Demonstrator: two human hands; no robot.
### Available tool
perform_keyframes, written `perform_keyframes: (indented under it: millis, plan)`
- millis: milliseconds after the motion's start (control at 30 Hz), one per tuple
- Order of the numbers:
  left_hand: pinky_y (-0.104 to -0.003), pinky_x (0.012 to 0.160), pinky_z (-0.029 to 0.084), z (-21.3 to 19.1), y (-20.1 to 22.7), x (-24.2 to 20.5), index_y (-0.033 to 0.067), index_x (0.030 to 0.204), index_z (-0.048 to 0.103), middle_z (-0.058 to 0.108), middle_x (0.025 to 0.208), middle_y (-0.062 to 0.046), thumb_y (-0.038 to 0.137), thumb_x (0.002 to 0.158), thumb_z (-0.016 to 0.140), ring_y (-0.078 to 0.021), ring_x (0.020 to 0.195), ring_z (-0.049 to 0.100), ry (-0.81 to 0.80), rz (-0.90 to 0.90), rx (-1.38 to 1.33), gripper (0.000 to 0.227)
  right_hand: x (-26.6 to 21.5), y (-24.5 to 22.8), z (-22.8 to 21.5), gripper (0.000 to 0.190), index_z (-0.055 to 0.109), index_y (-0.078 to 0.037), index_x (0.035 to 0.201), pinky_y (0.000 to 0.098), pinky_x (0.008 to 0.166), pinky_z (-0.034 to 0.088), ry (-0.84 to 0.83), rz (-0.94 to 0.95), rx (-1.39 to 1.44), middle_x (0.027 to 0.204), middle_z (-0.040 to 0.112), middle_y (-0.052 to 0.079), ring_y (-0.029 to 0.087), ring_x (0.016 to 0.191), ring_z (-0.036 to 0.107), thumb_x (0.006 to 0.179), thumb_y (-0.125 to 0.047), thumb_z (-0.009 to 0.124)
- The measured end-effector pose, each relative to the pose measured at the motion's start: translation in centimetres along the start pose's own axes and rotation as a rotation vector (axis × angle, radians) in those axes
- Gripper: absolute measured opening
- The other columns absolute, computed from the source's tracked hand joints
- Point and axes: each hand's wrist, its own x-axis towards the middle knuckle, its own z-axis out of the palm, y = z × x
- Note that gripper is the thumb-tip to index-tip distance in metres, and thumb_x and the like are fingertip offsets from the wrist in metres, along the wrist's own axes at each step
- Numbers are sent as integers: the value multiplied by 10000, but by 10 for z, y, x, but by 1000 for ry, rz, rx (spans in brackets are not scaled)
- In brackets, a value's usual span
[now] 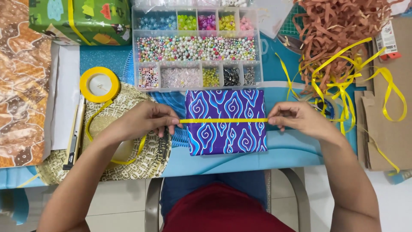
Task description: Wrapping a small blue patterned gift box with a yellow ribbon and tying a decorative bow.
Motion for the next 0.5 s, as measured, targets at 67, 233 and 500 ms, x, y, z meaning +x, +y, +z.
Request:
perform_keyframes:
  millis: [67, 233, 500]
  plan:
    - [-324, 596, 598, -1, 0, -1, -12, 1002, 793, 801, 798, -161, 133, 988, 643, -197, 582, 693, 27, 35, -14, 209, 1, 5, -2, 108, 777, 45, 947, 330, 646, 620, 7, -9, 7, 742, 691, 117, 176, 696, 638, 916, -51, 738]
    - [-318, 556, 600, -10, 5, 2, -6, 1065, 746, 732, 774, -171, 167, 1041, 587, -224, 583, 673, 229, 132, -182, 237, 9, -3, -16, 146, 740, 54, 1010, 352, 651, 608, 111, -71, 21, 782, 663, 145, 198, 707, 645, 984, -72, 671]
    - [-279, 432, 581, -5, 21, 8, 3, 1107, 725, 692, 709, -107, 149, 1071, 574, -161, 486, 645, 453, 289, 0, 213, 24, -15, -5, 141, 711, 37, 1093, 302, 636, 577, 336, -193, -118, 849, 669, 141, 174, 725, 623, 1040, -84, 664]
